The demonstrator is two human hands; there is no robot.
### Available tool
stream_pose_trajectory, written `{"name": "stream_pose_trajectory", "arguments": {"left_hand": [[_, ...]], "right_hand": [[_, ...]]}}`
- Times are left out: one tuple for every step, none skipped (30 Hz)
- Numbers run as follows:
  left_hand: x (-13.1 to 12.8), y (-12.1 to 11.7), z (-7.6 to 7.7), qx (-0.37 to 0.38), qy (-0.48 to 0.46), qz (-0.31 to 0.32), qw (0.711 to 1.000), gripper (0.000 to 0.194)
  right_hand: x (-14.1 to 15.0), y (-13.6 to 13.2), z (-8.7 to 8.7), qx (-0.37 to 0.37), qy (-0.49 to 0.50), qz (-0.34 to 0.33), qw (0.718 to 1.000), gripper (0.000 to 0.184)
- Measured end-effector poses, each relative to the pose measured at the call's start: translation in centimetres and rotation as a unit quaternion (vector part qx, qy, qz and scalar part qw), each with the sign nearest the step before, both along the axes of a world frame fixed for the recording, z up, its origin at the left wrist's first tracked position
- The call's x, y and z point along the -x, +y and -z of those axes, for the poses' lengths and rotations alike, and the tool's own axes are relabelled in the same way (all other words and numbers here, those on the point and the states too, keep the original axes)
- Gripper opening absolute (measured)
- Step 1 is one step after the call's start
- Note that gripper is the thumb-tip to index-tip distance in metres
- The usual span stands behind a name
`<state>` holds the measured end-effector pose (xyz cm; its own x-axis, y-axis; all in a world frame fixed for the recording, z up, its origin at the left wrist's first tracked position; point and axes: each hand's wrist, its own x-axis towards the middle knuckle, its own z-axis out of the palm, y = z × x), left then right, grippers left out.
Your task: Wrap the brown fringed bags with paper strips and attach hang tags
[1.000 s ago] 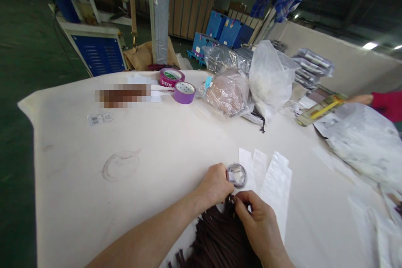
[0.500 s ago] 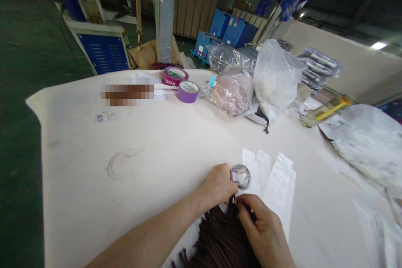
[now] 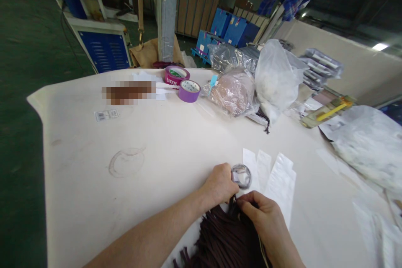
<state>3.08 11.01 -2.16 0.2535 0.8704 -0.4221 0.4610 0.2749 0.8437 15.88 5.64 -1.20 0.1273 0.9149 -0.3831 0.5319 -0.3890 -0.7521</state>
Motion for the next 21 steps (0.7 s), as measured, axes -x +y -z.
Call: {"name": "stream_pose_trajectory", "arguments": {"left_hand": [[0.01, 0.00, -0.07, 0.000, 0.000, 0.001, 1.000, 0.024], [0.01, -0.01, -0.12, 0.000, 0.000, 0.001, 1.000, 0.024], [0.01, -0.02, -0.16, 0.001, 0.000, 0.000, 1.000, 0.025], [0.02, -0.03, -0.18, 0.003, -0.001, 0.000, 1.000, 0.026], [0.02, -0.04, -0.18, 0.005, -0.003, 0.000, 1.000, 0.026], [0.02, -0.05, -0.17, 0.008, -0.004, 0.001, 1.000, 0.027], [0.01, -0.06, -0.15, 0.010, -0.006, 0.001, 1.000, 0.027], [0.01, -0.07, -0.12, 0.012, -0.007, 0.001, 1.000, 0.027], [0.00, -0.08, -0.09, 0.013, -0.009, 0.001, 1.000, 0.027], [-0.01, -0.09, -0.05, 0.014, -0.010, 0.001, 1.000, 0.027], [-0.03, -0.10, -0.02, 0.015, -0.011, 0.001, 1.000, 0.027], [-0.05, -0.11, 0.00, 0.015, -0.011, 0.001, 1.000, 0.027], [-0.07, -0.12, 0.03, 0.015, -0.010, 0.000, 1.000, 0.027], [-0.10, -0.13, 0.06, 0.013, -0.007, -0.002, 1.000, 0.028], [-0.14, -0.14, 0.09, 0.009, -0.004, -0.005, 1.000, 0.028], [-0.18, -0.16, 0.13, 0.005, -0.001, -0.008, 1.000, 0.028], [-0.22, -0.18, 0.18, 0.000, 0.002, -0.011, 1.000, 0.028], [-0.26, -0.20, 0.23, -0.004, 0.003, -0.013, 1.000, 0.027], [-0.30, -0.22, 0.28, -0.007, 0.005, -0.014, 1.000, 0.027], [-0.33, -0.24, 0.32, -0.010, 0.005, -0.015, 1.000, 0.026], [-0.35, -0.25, 0.35, -0.012, 0.006, -0.016, 1.000, 0.025]], "right_hand": [[-0.08, 0.06, 0.11, 0.009, 0.021, 0.012, 1.000, 0.017], [-0.15, 0.10, 0.20, 0.017, 0.038, 0.022, 0.999, 0.016], [-0.19, 0.12, 0.27, 0.024, 0.054, 0.034, 0.998, 0.014], [-0.21, 0.14, 0.31, 0.030, 0.070, 0.044, 0.996, 0.013], [-0.22, 0.14, 0.33, 0.040, 0.086, 0.054, 0.994, 0.012], [-0.22, 0.14, 0.32, 0.050, 0.102, 0.064, 0.992, 0.012], [-0.20, 0.14, 0.30, 0.059, 0.117, 0.074, 0.989, 0.012], [-0.18, 0.14, 0.27, 0.066, 0.131, 0.083, 0.986, 0.013], [-0.16, 0.14, 0.23, 0.072, 0.144, 0.091, 0.983, 0.013], [-0.13, 0.16, 0.19, 0.077, 0.155, 0.098, 0.980, 0.014], [-0.12, 0.18, 0.15, 0.082, 0.166, 0.104, 0.977, 0.014], [-0.10, 0.21, 0.11, 0.085, 0.174, 0.109, 0.975, 0.014], [-0.08, 0.25, 0.09, 0.087, 0.180, 0.112, 0.973, 0.014], [-0.06, 0.28, 0.07, 0.088, 0.182, 0.115, 0.973, 0.015], [-0.04, 0.31, 0.04, 0.086, 0.182, 0.118, 0.972, 0.015], [0.00, 0.33, 0.01, 0.085, 0.181, 0.119, 0.973, 0.015], [0.04, 0.35, -0.03, 0.082, 0.180, 0.120, 0.973, 0.015], [0.10, 0.36, -0.09, 0.081, 0.180, 0.122, 0.973, 0.015], [0.16, 0.38, -0.16, 0.082, 0.183, 0.125, 0.972, 0.015], [0.23, 0.39, -0.24, 0.083, 0.186, 0.130, 0.970, 0.015], [0.30, 0.39, -0.31, 0.084, 0.191, 0.135, 0.969, 0.016]]}}
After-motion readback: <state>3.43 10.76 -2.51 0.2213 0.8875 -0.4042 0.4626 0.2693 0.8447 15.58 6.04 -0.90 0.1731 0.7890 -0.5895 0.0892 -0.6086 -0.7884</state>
